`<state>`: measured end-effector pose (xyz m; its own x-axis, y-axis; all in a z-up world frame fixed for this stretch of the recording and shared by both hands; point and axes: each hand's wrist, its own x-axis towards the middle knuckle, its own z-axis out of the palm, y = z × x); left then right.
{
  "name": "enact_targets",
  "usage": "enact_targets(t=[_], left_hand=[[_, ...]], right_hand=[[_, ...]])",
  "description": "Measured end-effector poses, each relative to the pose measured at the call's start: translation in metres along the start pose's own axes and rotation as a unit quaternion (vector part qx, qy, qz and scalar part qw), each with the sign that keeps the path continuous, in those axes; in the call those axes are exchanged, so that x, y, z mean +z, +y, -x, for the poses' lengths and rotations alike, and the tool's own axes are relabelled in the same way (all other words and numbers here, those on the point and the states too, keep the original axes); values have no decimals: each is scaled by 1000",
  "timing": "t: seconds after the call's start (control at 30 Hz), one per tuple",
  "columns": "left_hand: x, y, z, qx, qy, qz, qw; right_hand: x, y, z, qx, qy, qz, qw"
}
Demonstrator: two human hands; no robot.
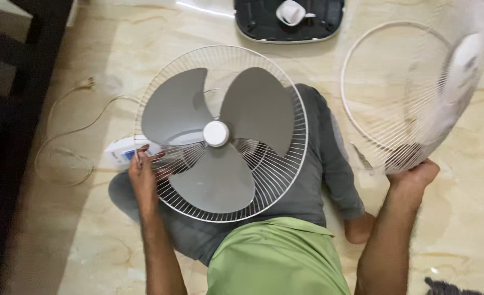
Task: The person removes the front grille of an electric fan, then uses a screwdriver to loosen and remove screws from the fan base. The fan blades and motor housing remain attached while the base is detached.
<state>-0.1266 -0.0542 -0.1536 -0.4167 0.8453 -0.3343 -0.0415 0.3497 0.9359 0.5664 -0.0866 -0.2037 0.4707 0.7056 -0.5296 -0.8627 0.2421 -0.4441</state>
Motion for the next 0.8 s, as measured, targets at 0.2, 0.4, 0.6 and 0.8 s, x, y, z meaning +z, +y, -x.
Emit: enact_targets(t=[0.2,0.4,0.6,0.8], left_hand=[[1,6,3,-12,2,-14,1000],[4,14,6,-14,3,-3,1000],[3,14,2,-10,24,-47,999],[4,19,6,15,22,-85,996]], right_hand=[[-65,-51,-19,-89,182,-62,977],[-98,-59,-4,-137,304,-163,928],[-104,-70,0,-119,274,-164,940],[-83,-99,-16,-113,210,-185,953]])
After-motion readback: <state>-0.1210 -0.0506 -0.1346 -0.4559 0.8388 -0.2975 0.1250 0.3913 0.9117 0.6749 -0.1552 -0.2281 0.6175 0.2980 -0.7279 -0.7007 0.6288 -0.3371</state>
